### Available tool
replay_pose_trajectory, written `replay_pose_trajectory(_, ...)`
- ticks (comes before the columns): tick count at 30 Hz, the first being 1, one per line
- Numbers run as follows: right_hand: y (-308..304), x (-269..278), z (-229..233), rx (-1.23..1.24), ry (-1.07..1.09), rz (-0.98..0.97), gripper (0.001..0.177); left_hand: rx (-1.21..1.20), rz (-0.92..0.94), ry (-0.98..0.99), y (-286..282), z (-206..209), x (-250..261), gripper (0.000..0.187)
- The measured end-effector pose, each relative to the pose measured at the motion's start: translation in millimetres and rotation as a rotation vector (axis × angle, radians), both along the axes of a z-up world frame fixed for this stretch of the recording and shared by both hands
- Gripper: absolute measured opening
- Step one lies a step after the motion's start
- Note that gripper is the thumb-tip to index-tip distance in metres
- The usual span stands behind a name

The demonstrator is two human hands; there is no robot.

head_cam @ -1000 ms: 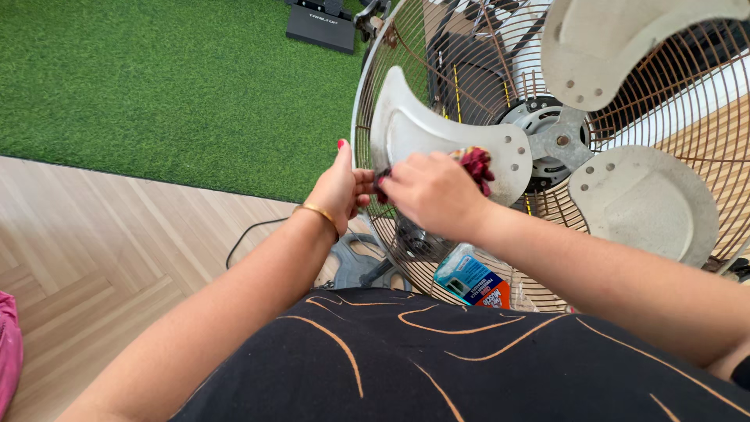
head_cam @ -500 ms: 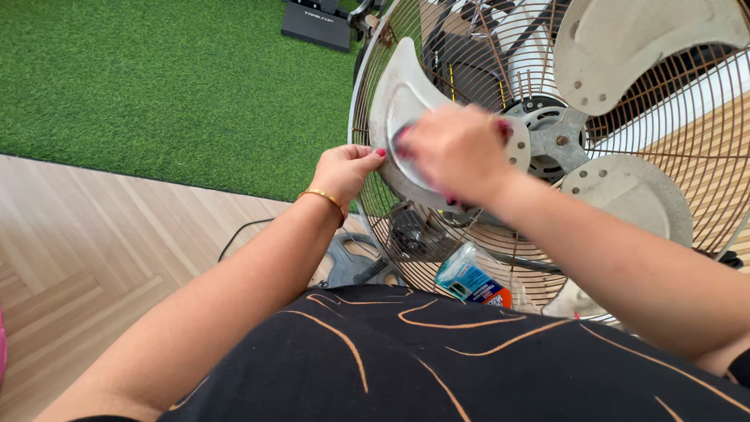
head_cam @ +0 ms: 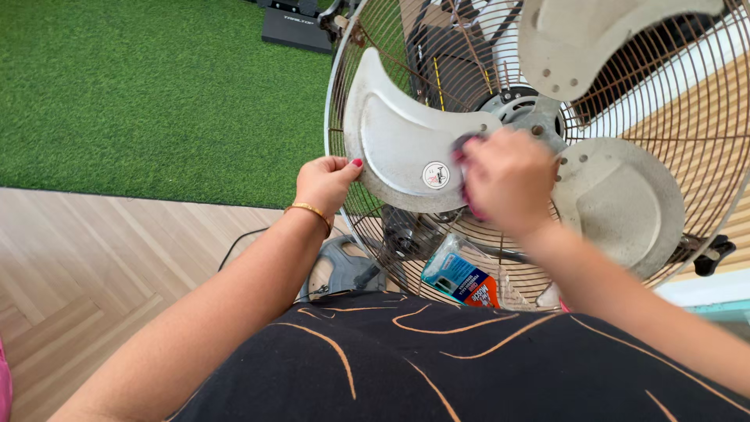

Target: The person cleans the blades of a standing fan using a spray bottle and a cloth. They spray cleaning solution onto the blades and wipe them down repeatedly, focusing on each blade individually.

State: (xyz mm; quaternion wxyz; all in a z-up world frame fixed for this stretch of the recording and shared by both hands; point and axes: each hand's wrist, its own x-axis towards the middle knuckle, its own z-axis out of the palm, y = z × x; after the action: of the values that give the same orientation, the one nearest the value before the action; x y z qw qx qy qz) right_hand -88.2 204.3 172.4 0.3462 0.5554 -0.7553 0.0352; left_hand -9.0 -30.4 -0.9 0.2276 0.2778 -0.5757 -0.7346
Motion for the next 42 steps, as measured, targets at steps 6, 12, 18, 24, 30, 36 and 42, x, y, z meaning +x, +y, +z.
replay_pose_trajectory(6, -7.4, 32.8, -38.4, 0.041, -0.054, 0.134, 0.022, 0.085, -0.023, -0.011, 0.5, -5.8, 11.1, 0.021)
replay_pose_trajectory(12, 3.7, 6.7, 2.1, -0.108, 0.01, -0.103, 0.021, 0.083, -0.062, -0.027, 7.8, -9.9, 10.5, 0.022)
replay_pose_trajectory(18, -5.8, 45.8, -41.2, -0.046, -0.079, 0.06, 0.027, 0.22, -0.092, -0.045, 18.0, -24.9, 17.2, 0.024)
replay_pose_trajectory(24, 4.2, 11.8, -5.2, -0.118, 0.006, -0.124, 0.02, 0.274, -0.115, 0.045, 22.4, -35.6, 18.3, 0.023)
replay_pose_trajectory(30, -26.2, 69.2, -69.2, -0.013, -0.125, 0.081, 0.005, 0.232, -0.151, -0.051, 35.0, -32.6, 20.7, 0.027)
replay_pose_trajectory(36, -2.2, 26.1, -38.4, -0.071, -0.059, -0.041, 0.018, 0.232, -0.119, -0.007, 33.4, -22.3, 27.3, 0.025)
replay_pose_trajectory(42, -11.6, 41.0, -28.8, -0.154, -0.089, -0.107, 0.017, 0.203, -0.085, -0.008, 33.8, -22.1, 24.6, 0.026)
